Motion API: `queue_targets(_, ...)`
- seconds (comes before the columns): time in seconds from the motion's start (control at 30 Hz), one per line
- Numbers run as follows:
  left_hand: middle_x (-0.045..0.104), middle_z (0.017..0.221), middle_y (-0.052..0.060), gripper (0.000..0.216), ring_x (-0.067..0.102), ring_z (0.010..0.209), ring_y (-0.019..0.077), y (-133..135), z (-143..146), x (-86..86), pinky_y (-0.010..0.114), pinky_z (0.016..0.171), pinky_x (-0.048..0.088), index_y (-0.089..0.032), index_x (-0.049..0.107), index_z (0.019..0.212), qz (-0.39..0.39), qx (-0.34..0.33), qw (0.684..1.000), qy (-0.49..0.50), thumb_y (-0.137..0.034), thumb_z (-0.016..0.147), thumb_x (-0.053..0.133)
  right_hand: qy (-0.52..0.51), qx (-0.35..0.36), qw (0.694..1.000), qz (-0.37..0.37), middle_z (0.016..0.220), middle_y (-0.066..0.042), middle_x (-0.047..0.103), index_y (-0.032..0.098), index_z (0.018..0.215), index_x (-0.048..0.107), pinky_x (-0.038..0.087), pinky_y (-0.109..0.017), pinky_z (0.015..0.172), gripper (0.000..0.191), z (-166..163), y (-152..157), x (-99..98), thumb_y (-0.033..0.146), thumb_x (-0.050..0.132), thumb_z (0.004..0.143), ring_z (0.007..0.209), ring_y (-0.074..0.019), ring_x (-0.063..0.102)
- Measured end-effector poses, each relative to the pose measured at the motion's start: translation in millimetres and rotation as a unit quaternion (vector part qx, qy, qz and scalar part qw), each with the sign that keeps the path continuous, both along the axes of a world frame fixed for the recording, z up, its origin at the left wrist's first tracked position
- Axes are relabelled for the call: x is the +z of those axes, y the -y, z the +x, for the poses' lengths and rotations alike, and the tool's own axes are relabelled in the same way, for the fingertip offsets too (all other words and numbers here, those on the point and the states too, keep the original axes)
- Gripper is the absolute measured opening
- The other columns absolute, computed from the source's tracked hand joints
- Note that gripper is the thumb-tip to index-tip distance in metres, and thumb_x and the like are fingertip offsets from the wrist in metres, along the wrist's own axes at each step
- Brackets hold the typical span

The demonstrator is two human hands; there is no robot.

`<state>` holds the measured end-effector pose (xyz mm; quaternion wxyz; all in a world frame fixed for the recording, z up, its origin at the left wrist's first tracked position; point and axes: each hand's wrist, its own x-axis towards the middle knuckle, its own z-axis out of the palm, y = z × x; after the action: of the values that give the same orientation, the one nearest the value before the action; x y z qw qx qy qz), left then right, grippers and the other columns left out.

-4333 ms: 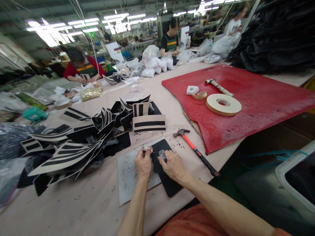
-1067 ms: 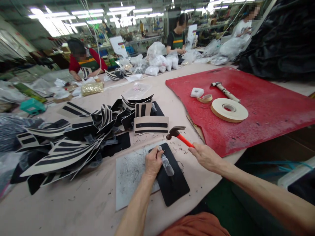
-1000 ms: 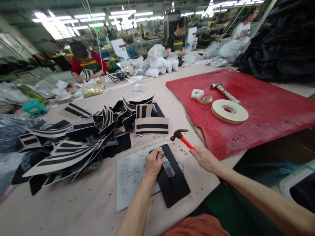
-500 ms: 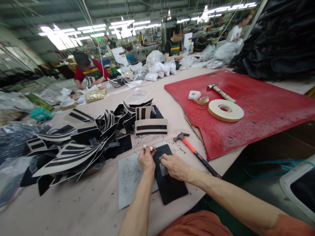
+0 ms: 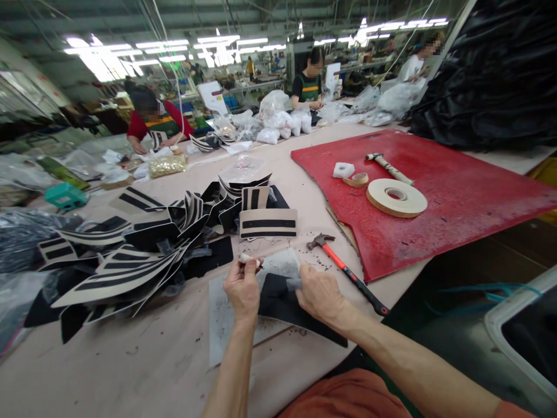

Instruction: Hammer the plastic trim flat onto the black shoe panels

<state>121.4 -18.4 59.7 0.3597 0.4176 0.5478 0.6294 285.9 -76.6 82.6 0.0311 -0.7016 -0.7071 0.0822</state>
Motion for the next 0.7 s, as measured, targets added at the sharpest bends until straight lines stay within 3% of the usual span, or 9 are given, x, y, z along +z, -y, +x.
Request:
queue_targets(0.1, 0.075, 0.081, 0.006, 0.026, 0.073, 0.077, 0.02, 4.4, 8.8, -11.7, 0.031, 0.073, 0.06, -0.016, 0.071, 0.088, -0.019, -0.01, 0.999, -0.031, -0.041, 0.084, 0.067, -0.052, -0.076, 0.996, -0.007, 0.085, -0.01, 0.069, 0.017, 0.101, 0.055, 0.043, -0.032, 0.066, 0.021, 4.5, 0.9, -4.3, 0.025, 0.055, 0.082, 0.077, -0.0263, 0.069)
queue_targets(0.23, 0.076, 0.088, 0.006, 0.023, 0.073, 0.083, 0.02, 2.2, 15.2, -18.9, 0.031, 0.081, 0.059, -0.017, 0.072, 0.091, 0.01, -0.018, 0.997, -0.072, -0.039, 0.085, 0.067, -0.111, -0.157, 0.979, 0.059, 0.087, -0.008, 0.07, 0.018, 0.111, 0.053, 0.043, -0.032, 0.07, 0.028, 9.3, -0.1, -10.5, 0.028, 0.054, 0.085, 0.082, -0.0254, 0.069)
queue_targets(0.43, 0.075, 0.084, 0.005, 0.023, 0.073, 0.079, 0.0195, -9.1, 22.8, -41.6, 0.03, 0.078, 0.059, -0.017, 0.07, 0.089, -0.04, -0.109, 0.992, -0.046, -0.039, 0.082, 0.069, -0.157, -0.077, 0.985, 0.007, 0.11, -0.012, 0.072, 0.019, 0.139, 0.046, 0.047, -0.032, 0.079, 0.049, 0.2, 8.2, -27.0, 0.04, 0.053, 0.095, 0.095, -0.0252, 0.07)
queue_targets(0.53, 0.076, 0.086, 0.006, 0.024, 0.074, 0.082, 0.02, -11.8, 25.5, -55.5, 0.031, 0.081, 0.059, -0.016, 0.07, 0.088, -0.063, -0.123, 0.99, -0.028, -0.04, 0.082, 0.069, -0.156, -0.052, 0.986, -0.027, 0.109, -0.013, 0.073, 0.019, 0.133, 0.054, 0.048, -0.032, 0.08, 0.046, -3.9, 8.6, -33.9, 0.047, 0.052, 0.097, 0.097, -0.0264, 0.07)
queue_targets(0.7, 0.076, 0.091, 0.007, 0.026, 0.074, 0.086, 0.021, -19.7, 34.8, -67.8, 0.034, 0.083, 0.059, -0.017, 0.07, 0.094, -0.074, -0.142, 0.987, 0.023, -0.04, 0.082, 0.069, -0.16, -0.013, 0.985, -0.058, 0.104, -0.014, 0.074, 0.016, 0.122, 0.061, 0.048, -0.033, 0.081, 0.035, -3.7, 5.4, -41.8, 0.037, 0.047, 0.098, 0.095, -0.0267, 0.071)
